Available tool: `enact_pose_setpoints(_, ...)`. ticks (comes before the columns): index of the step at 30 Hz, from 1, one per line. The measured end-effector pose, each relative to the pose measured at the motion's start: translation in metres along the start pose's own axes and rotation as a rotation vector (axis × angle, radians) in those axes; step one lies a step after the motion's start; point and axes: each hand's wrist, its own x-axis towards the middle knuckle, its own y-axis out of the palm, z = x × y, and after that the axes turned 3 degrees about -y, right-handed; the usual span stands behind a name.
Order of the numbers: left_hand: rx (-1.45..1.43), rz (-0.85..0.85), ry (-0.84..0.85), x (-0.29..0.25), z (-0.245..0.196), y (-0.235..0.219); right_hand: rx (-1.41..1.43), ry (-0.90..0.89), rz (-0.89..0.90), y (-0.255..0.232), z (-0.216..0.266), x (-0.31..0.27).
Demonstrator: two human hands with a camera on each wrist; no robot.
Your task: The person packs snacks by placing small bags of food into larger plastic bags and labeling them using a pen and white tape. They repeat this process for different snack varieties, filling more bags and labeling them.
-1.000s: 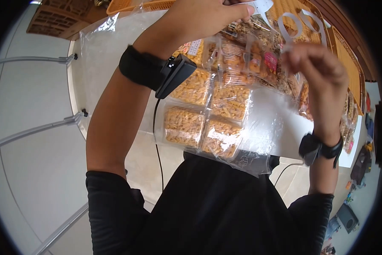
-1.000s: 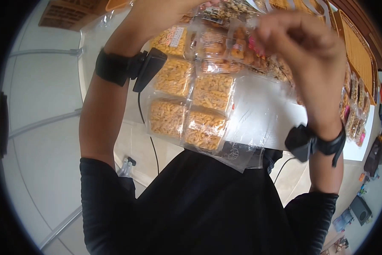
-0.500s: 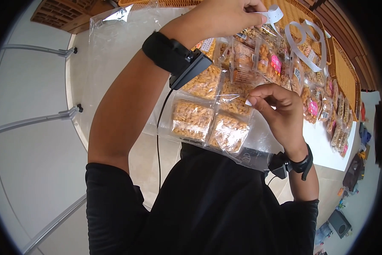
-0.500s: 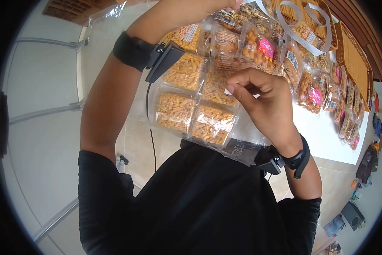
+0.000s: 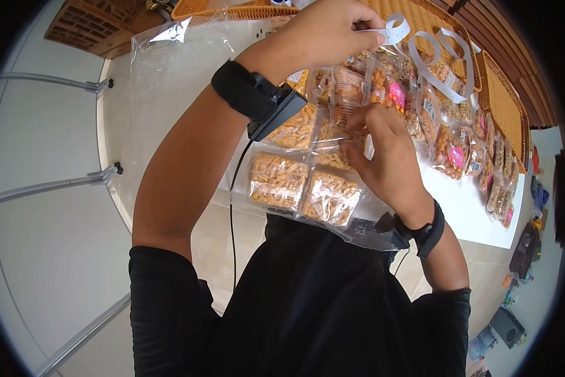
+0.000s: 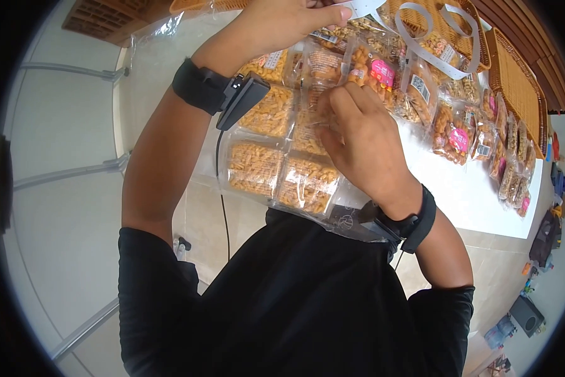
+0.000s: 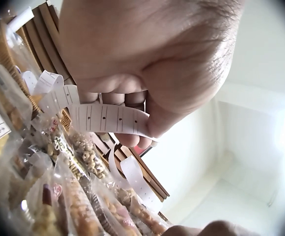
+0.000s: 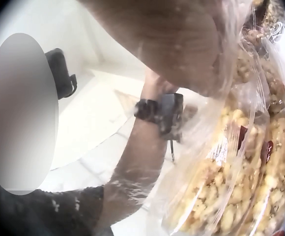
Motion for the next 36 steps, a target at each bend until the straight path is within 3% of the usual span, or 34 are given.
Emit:
enact_pose_setpoints(5,0.005,0.005,0.074,0.004,0.008,0.004,0.082,0.013,-0.094,0.002,-0.015,-0.001)
enact_pose_setpoints(8,0.071,-0.095,0.099,0.003,0.009,0.009,0.163,0.037,-0.148,-0.010,-0.013,-0.004)
enact_pose_setpoints(12,0.130,0.023,0.001,0.002,0.006,0.005,0.230,0.129,-0.262,-0.044,-0.014,-0.021)
enact_pose_setpoints(14,0.116,0.102,-0.147,-0.001,-0.004,0.005,0.292,0.211,-0.342,-0.056,-0.022,-0.042)
enact_pose_setpoints(16,0.397,0.020,0.070,-0.008,-0.009,0.005,0.333,0.275,-0.363,-0.062,-0.034,-0.070)
enact_pose_setpoints(22,0.363,-0.156,0.064,-0.045,-0.017,-0.008,0.455,0.517,-0.312,-0.059,-0.032,-0.145)
enact_pose_setpoints(25,0.366,-0.186,-0.060,-0.069,-0.029,-0.017,0.434,0.544,-0.287,-0.060,-0.030,-0.174)
enact_pose_setpoints(31,0.611,-0.046,-0.137,-0.170,-0.073,-0.013,0.402,0.482,-0.304,-0.068,-0.019,-0.179)
enact_pose_setpoints(34,0.441,-0.036,-0.342,-0.208,-0.092,-0.006,0.429,0.408,-0.267,-0.061,-0.006,-0.168)
enact_pose_setpoints(36,0.304,-0.180,-0.440,-0.230,-0.087,0.002,0.352,0.270,-0.263,-0.060,0.011,-0.148)
